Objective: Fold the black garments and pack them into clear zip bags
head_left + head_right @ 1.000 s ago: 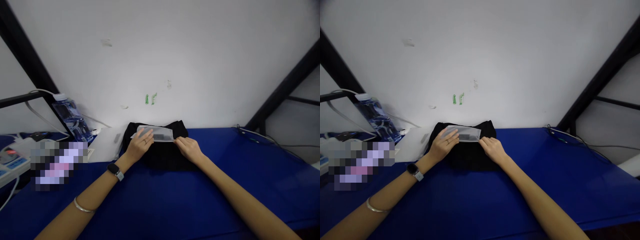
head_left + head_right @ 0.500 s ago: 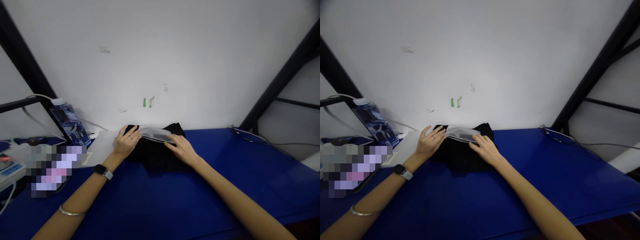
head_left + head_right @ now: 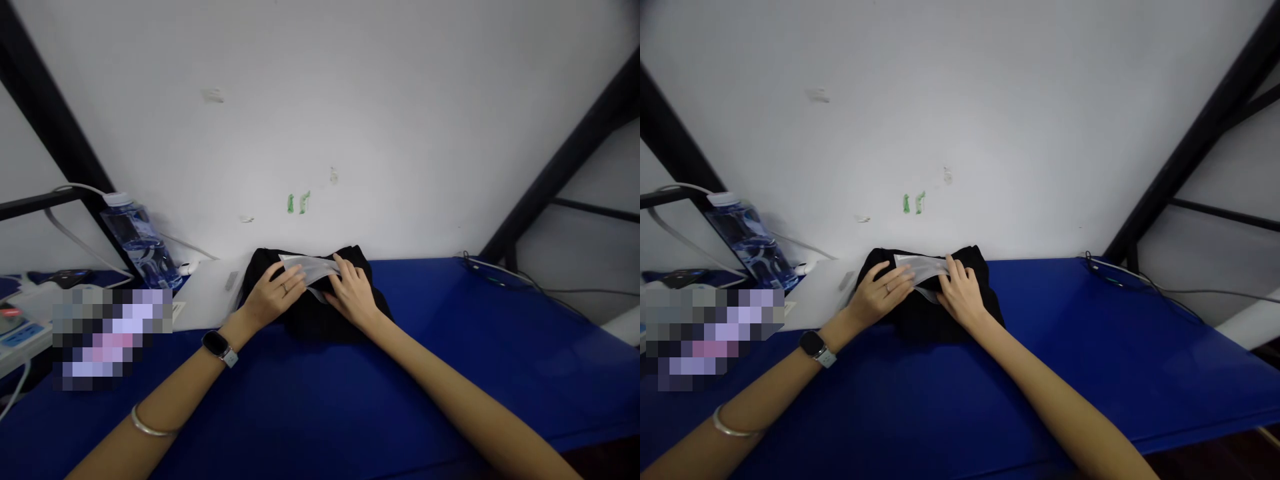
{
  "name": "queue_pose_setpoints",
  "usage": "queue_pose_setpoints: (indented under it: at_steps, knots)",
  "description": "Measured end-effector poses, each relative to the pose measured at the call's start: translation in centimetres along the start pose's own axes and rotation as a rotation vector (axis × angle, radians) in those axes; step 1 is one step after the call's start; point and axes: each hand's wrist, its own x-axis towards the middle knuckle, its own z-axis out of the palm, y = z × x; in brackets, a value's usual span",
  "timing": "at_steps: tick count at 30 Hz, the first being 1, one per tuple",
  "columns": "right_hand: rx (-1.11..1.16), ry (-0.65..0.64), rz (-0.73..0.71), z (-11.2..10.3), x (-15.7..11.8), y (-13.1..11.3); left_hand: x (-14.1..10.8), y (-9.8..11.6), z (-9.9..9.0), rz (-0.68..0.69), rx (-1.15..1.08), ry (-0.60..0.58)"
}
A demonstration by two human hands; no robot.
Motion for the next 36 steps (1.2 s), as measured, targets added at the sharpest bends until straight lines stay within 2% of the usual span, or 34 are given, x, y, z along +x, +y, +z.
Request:
queue_pose_setpoints:
  at_steps: [4,6,11,15,21,24,27,29,31,34,36]
  knots:
    - [0.032,-0.019,0.089,1.2,0.6,-0.3,0.7,1.2,0.1,0.124,-0.008,0.018]
    - [0.125,-0.020,0.120,1.8,0.4,0.1,0.8,1.3,0.1,0.144,-0.040,-0.004]
    - [0.643,0.140,0.053,2.0,-0.3,1.9,0.0,-0.4,0.3,0.043,-0.153,-0.206]
    - [0.867,0.129,0.015,1.0,-0.3,2.1,-1.2,-2.0,-0.5,-0.017,-0.191,-0.259]
    - [0.898,0.079,0.094,-0.6,0.4,1.8,-3.7,-5.5,-4.8,-0.127,-0.125,-0.271]
    - [0.976,0.092,0.158,-0.5,0.3,2.6,-5.5,-7.3,-7.5,-0.286,-0.028,-0.303]
    - [0.872,0.167,0.301,0.5,-0.3,3.6,-7.3,-8.5,-9.8,-0.506,0.119,-0.350]
    - [0.792,0.216,0.410,1.4,-0.9,4.4,-8.4,-8.9,-10.8,-0.636,0.184,-0.426]
    - [0.749,0.226,0.482,2.3,-1.4,5.0,-9.5,-9.1,-11.2,-0.706,0.205,-0.555]
    - [0.732,0.209,0.509,3.2,-1.8,5.4,-11.2,-9.4,-11.0,-0.698,0.145,-0.756]
    - [0.731,0.207,0.493,3.3,-1.9,5.4,-12.2,-9.5,-10.6,-0.675,0.085,-0.829]
